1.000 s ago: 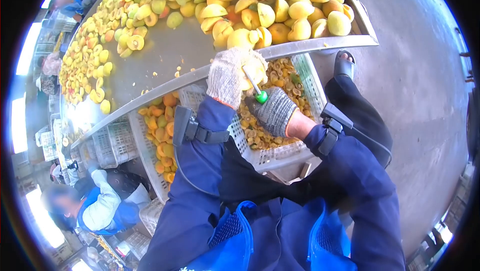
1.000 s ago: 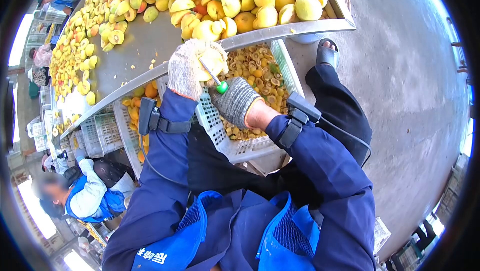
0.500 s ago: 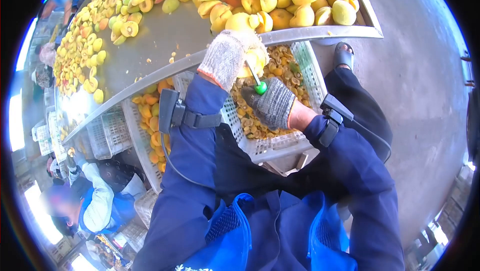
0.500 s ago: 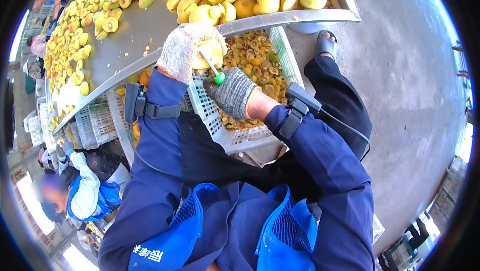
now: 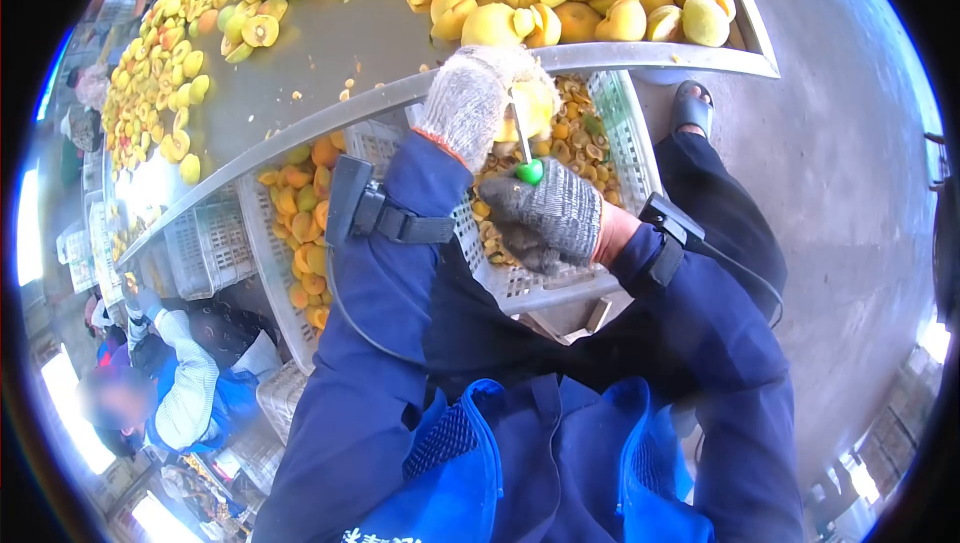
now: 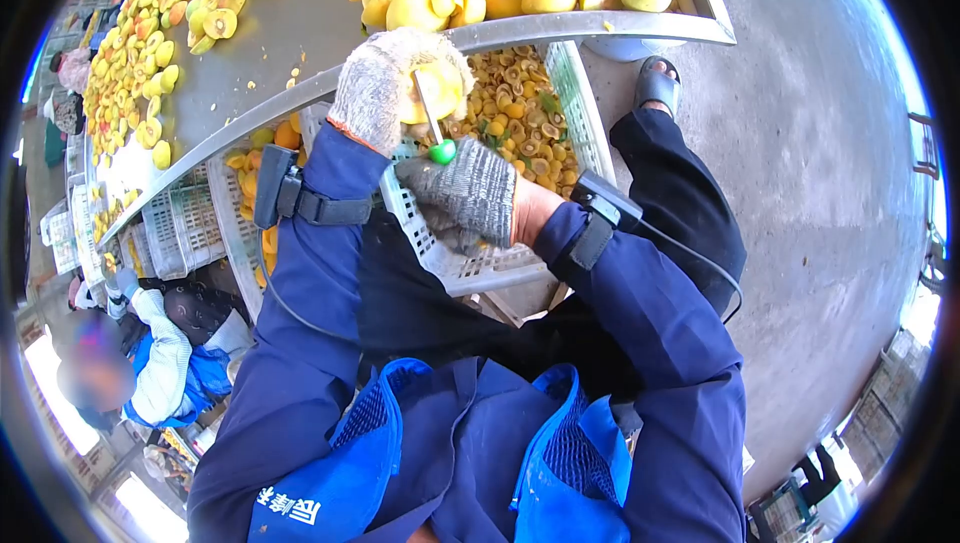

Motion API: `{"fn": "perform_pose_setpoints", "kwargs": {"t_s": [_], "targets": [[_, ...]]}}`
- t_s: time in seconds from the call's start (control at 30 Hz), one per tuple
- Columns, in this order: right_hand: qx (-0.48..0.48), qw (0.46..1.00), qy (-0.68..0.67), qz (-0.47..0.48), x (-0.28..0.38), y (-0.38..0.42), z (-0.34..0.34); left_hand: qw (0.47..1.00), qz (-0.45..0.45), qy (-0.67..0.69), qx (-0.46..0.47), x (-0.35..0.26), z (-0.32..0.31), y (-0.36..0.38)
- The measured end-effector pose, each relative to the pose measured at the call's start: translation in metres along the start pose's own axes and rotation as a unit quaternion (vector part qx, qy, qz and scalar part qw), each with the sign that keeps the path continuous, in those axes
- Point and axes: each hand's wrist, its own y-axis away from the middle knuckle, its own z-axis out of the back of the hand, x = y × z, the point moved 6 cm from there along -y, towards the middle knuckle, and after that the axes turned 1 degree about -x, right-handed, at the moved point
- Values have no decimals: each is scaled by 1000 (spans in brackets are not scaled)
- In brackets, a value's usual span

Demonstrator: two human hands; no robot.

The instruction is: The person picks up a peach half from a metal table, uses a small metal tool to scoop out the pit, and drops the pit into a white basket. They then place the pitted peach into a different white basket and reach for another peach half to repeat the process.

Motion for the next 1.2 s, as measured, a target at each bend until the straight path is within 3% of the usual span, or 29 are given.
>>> {"fn": "perform_pose_setpoints", "kwargs": {"t_s": [0.03,0.07,0.13,0.17,0.2,0.23,0.27,0.33,0.37,0.43,0.47,0.5,0.53,0.57,0.6,0.67,0.7,0.73,0.77,0.8,0.83,0.87,0.93,1.07,1.1,1.13,1.17,1.2], "targets": [[-6,980,-172,-97,1,-1,-5,997,20,46,-55,-1,7,1],[-13,921,-339,-192,0,3,-15,997,22,47,-56,-6,11,1],[-28,933,-313,-173,8,3,-9,937,164,305,44,1,4,-5],[3,957,-246,-154,14,2,-5,738,273,616,32,8,-7,-2],[37,973,-180,-135,18,1,-5,742,273,612,28,7,-3,-2],[-12,952,-241,-188,15,5,-2,773,262,578,3,6,5,0],[-38,971,-169,-164,23,6,7,802,250,542,-22,4,15,-1],[-68,966,-191,-163,35,13,11,795,259,549,-6,21,6,2],[-149,979,-72,-116,43,13,17,824,261,502,-21,27,5,3],[-174,981,-31,-83,42,12,16,881,275,384,-6,41,-2,4],[-201,978,9,-48,47,13,17,882,274,383,-5,44,-6,7],[-150,968,-160,-119,39,18,6,836,280,472,-24,45,-12,11],[-148,969,-161,-116,38,20,4,782,281,555,-42,38,-13,10],[-82,949,-287,-101,37,22,-5,744,285,604,-21,21,-8,6],[-13,910,-405,-85,37,22,-13,747,281,602,-23,26,-10,7],[-4,907,-413,-82,29,22,-16,865,245,434,-51,22,0,1],[15,904,-424,-61,31,22,-19,809,194,554,-34,11,-2,-2],[34,899,-434,-40,35,23,-21,809,191,554,-36,0,3,-6],[-24,946,-319,-51,36,30,-12,871,136,466,-69,-9,15,-11],[-80,984,-161,2,47,32,-8,921,77,368,-104,-18,26,-16],[-118,990,27,68,54,32,-2,721,266,628,-122,5,5,-5],[-154,957,209,132,56,35,0,725,264,623,-127,5,9,0],[-141,987,73,31,29,41,-2,673,256,687,-97,3,13,2],[-63,990,129,2,14,49,-5,714,275,632,-119,9,31,19],[-43,983,179,-8,12,48,-6,933,158,277,-167,1,64,20],[-43,983,181,3,13,45,-6,971,124,175,-109,-24,95,16],[-72,978,194,27,16,45,-4,964,195,147,-101,-18,111,26],[-105,972,204,49,19,45,-3,979,132,121,-95,-6,130,42]]}}
